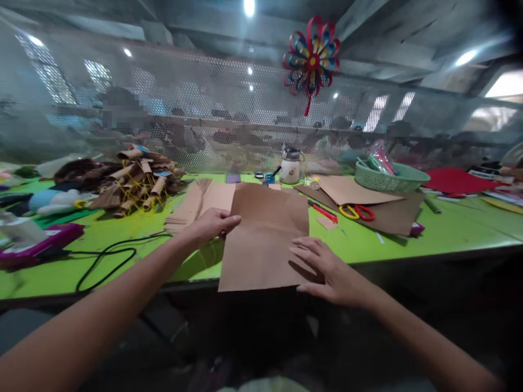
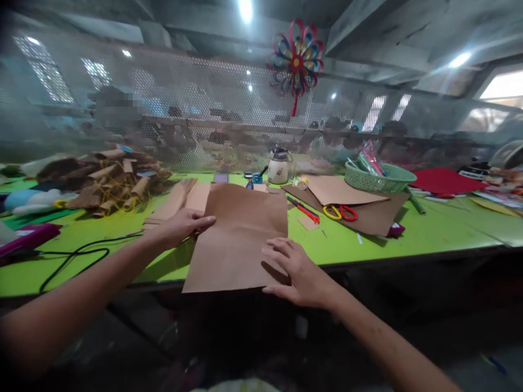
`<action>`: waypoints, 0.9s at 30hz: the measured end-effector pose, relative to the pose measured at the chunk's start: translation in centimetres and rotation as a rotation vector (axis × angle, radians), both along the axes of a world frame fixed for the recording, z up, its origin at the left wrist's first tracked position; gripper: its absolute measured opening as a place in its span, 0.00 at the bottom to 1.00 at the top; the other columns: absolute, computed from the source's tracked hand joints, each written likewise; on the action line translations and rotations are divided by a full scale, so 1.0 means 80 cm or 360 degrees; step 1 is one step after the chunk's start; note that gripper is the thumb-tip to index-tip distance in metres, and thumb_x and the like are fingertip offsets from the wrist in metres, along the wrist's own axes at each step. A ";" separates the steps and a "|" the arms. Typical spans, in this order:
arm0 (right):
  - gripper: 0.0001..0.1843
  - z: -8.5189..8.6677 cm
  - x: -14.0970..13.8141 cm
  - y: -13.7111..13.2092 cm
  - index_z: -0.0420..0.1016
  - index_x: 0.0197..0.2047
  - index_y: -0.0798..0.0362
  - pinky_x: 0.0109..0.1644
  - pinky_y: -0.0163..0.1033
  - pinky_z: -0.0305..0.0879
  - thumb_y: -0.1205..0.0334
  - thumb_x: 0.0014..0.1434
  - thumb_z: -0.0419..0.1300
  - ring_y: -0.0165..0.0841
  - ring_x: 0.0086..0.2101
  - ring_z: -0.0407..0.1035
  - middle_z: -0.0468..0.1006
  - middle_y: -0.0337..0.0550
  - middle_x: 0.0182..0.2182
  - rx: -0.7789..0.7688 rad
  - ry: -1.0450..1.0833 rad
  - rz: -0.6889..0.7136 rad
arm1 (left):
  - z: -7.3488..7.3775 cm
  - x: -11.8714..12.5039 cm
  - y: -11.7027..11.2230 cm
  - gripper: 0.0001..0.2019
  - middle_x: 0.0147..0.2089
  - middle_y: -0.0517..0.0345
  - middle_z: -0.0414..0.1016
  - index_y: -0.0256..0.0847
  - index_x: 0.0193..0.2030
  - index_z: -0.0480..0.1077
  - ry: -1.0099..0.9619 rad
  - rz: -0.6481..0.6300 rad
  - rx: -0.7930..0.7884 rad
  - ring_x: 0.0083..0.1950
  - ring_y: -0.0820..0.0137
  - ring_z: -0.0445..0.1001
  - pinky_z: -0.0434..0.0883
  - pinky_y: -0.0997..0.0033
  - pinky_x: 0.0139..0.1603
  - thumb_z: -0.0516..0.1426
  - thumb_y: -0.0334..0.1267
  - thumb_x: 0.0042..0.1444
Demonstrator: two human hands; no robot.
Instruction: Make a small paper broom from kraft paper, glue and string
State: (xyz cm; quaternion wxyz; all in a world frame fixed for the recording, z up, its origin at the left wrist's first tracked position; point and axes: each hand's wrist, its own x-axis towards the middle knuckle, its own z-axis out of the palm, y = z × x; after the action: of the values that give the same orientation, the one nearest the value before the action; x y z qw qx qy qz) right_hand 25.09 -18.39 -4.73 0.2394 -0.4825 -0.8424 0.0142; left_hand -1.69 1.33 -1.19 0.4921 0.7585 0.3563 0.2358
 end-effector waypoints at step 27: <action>0.28 0.000 0.006 -0.014 0.68 0.60 0.47 0.62 0.55 0.58 0.74 0.57 0.50 0.42 0.58 0.61 0.71 0.48 0.57 -0.0300 0.0024 0.0078 | -0.037 -0.070 -0.148 0.29 0.63 0.51 0.67 0.49 0.64 0.63 0.0613 -0.0346 0.1008 0.63 0.55 0.62 0.58 0.57 0.64 0.60 0.45 0.54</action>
State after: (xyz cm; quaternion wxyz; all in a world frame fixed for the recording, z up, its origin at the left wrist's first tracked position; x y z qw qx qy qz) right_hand 25.59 -19.47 -4.69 0.1989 -0.4821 -0.8470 0.1031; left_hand -7.31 -10.51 -4.12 0.1797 0.9367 0.2691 0.1337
